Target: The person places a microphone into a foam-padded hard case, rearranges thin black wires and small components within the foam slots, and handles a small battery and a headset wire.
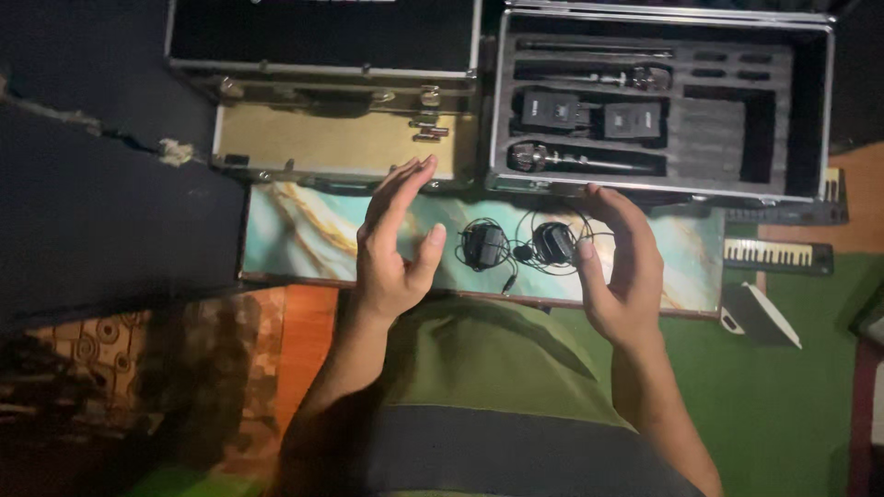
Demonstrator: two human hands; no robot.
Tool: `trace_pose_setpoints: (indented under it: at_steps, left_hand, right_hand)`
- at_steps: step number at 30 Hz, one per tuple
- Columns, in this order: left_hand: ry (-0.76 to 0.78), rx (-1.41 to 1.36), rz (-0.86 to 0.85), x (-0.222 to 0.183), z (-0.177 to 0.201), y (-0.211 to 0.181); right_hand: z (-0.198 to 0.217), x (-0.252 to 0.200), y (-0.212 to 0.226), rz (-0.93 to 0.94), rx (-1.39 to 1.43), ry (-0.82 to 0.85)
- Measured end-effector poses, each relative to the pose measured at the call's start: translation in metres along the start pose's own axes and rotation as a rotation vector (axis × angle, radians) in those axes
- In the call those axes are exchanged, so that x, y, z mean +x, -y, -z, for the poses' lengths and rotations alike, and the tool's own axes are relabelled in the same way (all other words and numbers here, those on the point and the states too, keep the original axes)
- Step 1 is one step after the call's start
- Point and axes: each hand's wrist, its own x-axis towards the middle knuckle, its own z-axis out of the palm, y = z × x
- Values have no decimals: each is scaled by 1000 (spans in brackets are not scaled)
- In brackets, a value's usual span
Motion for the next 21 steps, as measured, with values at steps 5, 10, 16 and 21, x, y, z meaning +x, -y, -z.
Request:
trace_pose_setpoints:
  at_steps: [5,10,16,21]
  left_hand:
    - [43,-30,-38,11,-12,2]
    - [53,-67,-17,12,-10,9]
    - [11,-23,18,10,12,25]
    - [-14,39,78,7,27,51]
  right_hand:
    - [5,-5,-2,-17,-4,-47]
    - [-1,-5,-4,-47,-22,-45]
    - [-28,15,-5,-34,-38,33]
    - [-56,38,-10,-26,-72,106]
